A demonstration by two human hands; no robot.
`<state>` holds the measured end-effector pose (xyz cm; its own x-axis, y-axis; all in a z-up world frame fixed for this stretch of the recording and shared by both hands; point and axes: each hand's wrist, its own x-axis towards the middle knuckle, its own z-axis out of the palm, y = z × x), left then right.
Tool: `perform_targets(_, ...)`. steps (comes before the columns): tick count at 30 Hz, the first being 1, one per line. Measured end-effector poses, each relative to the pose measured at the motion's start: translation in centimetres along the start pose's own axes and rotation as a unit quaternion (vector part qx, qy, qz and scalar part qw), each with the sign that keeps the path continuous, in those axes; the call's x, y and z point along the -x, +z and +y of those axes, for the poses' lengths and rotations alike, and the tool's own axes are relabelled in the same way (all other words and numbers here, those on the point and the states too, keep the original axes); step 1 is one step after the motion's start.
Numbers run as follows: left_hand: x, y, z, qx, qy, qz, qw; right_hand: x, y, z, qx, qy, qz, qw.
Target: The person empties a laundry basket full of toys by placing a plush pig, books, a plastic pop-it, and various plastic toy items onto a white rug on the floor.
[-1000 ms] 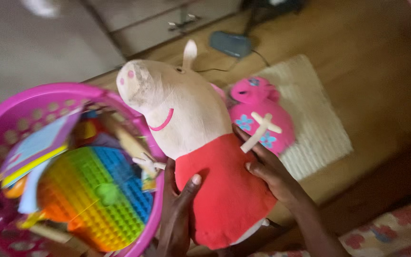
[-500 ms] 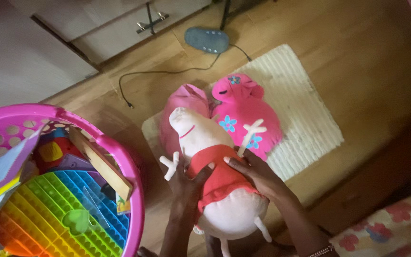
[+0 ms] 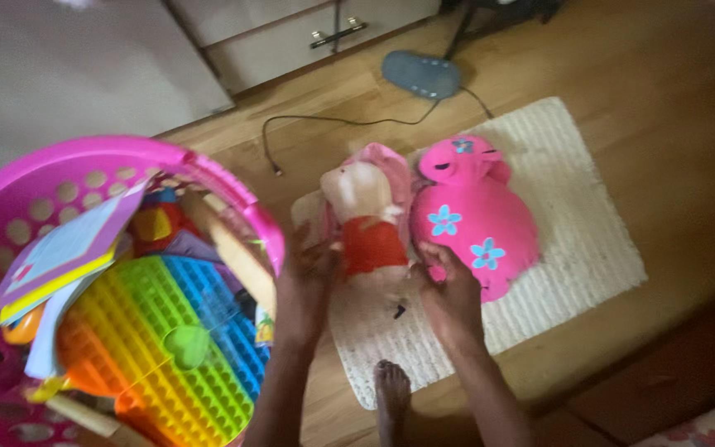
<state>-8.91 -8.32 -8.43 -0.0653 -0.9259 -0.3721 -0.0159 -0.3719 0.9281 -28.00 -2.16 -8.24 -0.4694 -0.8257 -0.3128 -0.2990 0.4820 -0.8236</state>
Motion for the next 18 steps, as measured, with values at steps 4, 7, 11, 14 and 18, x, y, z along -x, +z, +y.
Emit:
perform_targets(4, 4.5, -7.0, 2.4, 0.091, -0.100, 0.118, 0.984, 4.7, 4.4, -1.5, -0.043, 0.047, -0.038, 0.997)
perform_targets(7, 8.1, -11.9, 2.6, 0.095, -0.079, 0.195, 0.973, 7.7, 7.9, -3.0, -0.038, 0.016, -0.042, 0.998)
perform_targets(11, 12.8, -17.7, 0.6, 0.108, -0.057, 0.292, 0.948, 12.5, 12.2, -4.0, -0.097, 0.010, -0.049, 0.994)
perform_targets(14, 14.6, -20.8, -1.5, 0.134, -0.036, 0.346, 0.928, 14.3, 15.0, -3.8, -0.050, -0.165, -0.009, 0.985)
perform_targets(18, 17.6, -22.9, -4.9, 0.147, -0.033, 0.384, 0.911, 17.0, 17.5, -1.2, -0.047, -0.281, -0.015, 0.958)
